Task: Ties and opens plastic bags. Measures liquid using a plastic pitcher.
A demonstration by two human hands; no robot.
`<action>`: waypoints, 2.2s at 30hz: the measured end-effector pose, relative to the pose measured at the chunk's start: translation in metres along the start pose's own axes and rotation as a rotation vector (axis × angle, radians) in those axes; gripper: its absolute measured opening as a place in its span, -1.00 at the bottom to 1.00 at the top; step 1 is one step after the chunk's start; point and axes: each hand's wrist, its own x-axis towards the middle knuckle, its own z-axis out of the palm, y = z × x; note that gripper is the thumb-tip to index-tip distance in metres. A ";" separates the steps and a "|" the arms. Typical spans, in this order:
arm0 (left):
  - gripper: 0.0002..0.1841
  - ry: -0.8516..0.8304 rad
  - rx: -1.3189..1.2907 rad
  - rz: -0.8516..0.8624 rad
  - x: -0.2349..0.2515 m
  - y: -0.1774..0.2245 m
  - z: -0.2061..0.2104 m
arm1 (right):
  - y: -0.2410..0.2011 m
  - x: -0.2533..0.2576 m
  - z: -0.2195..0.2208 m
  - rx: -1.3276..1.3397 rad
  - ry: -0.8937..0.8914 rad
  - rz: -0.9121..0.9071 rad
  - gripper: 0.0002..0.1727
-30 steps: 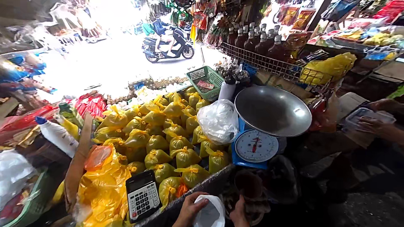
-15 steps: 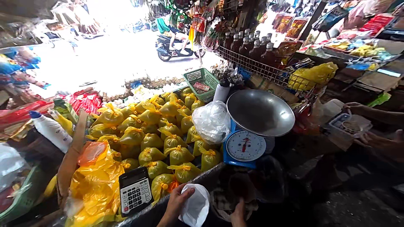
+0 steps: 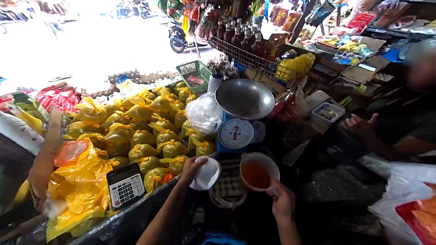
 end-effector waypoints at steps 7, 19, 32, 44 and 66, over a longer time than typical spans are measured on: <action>-0.59 -0.064 0.319 0.150 0.032 0.058 0.056 | -0.112 0.023 -0.003 0.023 -0.138 -0.167 -0.48; -0.58 -0.022 0.598 0.233 0.049 0.107 0.084 | -0.189 0.054 0.040 -0.793 -0.377 -0.327 -0.08; -0.45 -0.089 0.655 0.212 0.042 0.116 0.088 | -0.229 0.068 0.069 -1.133 -0.491 -0.427 -0.06; -0.46 -0.125 0.671 0.204 0.046 0.110 0.089 | -0.243 0.057 0.083 -1.308 -0.493 -0.511 -0.06; -0.48 -0.165 0.674 0.223 0.032 0.101 0.114 | -0.203 0.047 0.035 -1.098 -0.436 -0.348 -0.10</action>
